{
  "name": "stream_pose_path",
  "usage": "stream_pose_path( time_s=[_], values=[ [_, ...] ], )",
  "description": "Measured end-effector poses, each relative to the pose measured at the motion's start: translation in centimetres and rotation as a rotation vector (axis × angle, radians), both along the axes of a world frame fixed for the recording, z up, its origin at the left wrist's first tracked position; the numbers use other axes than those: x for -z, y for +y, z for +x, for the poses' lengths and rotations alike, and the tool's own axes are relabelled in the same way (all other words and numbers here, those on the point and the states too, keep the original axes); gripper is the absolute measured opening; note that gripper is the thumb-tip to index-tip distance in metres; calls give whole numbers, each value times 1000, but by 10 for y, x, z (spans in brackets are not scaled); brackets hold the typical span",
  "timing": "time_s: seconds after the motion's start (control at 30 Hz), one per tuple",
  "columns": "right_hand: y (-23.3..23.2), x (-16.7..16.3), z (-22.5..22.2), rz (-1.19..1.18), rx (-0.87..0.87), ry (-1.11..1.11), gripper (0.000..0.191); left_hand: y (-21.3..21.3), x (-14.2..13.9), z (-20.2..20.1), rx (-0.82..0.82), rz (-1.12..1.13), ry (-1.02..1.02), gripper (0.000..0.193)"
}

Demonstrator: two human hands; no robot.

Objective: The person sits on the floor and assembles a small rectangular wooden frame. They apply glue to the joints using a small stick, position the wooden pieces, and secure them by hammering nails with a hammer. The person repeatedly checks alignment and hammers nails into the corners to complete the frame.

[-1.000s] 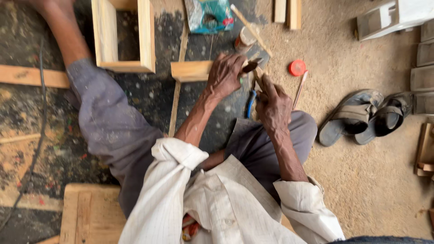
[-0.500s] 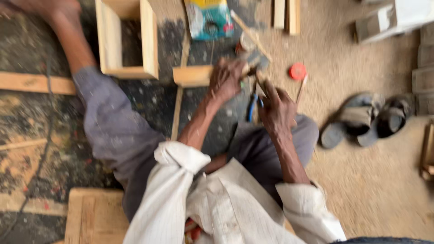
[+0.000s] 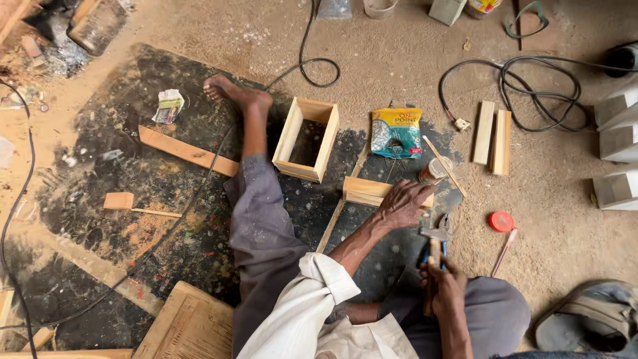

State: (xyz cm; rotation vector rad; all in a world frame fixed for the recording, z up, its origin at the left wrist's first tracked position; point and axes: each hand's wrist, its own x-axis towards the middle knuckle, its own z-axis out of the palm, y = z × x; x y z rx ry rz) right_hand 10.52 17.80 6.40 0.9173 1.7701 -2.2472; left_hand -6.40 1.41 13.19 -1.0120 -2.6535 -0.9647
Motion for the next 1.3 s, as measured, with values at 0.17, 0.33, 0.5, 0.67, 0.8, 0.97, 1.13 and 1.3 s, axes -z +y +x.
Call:
stream_pose_path(
  time_s=[0.17, 0.33, 0.5, 0.67, 0.8, 0.97, 1.13, 1.3],
  values=[
    [-18, 34, -17, 55, -169, -67, 51, -7, -17, 1, -6, 126, 72, 78],
    [-37, 29, -30, 135, -345, 50, 52, -13, -5, 28, -215, 400, 83, 46],
    [-37, 19, -25, 282, -370, 35, 56, -19, 33, 83, -578, 1322, -535, 44],
    [-38, 6, -22, 491, -456, 87, 58, -40, 43, 77, -745, 1615, -844, 39],
    [-38, 2, -28, 648, -478, 66, 66, -42, 41, 48, -635, 1864, -894, 35],
    [-36, 7, -29, 698, -491, 1, 84, -41, 32, 31, -694, 1991, -1010, 31],
    [-31, 12, -29, 764, -554, 66, 76, -45, 21, 27, -785, 1883, -919, 21],
    [-20, 16, -25, 683, -440, 11, 74, -69, 20, 28, -760, 1423, -723, 21]
  ],
)
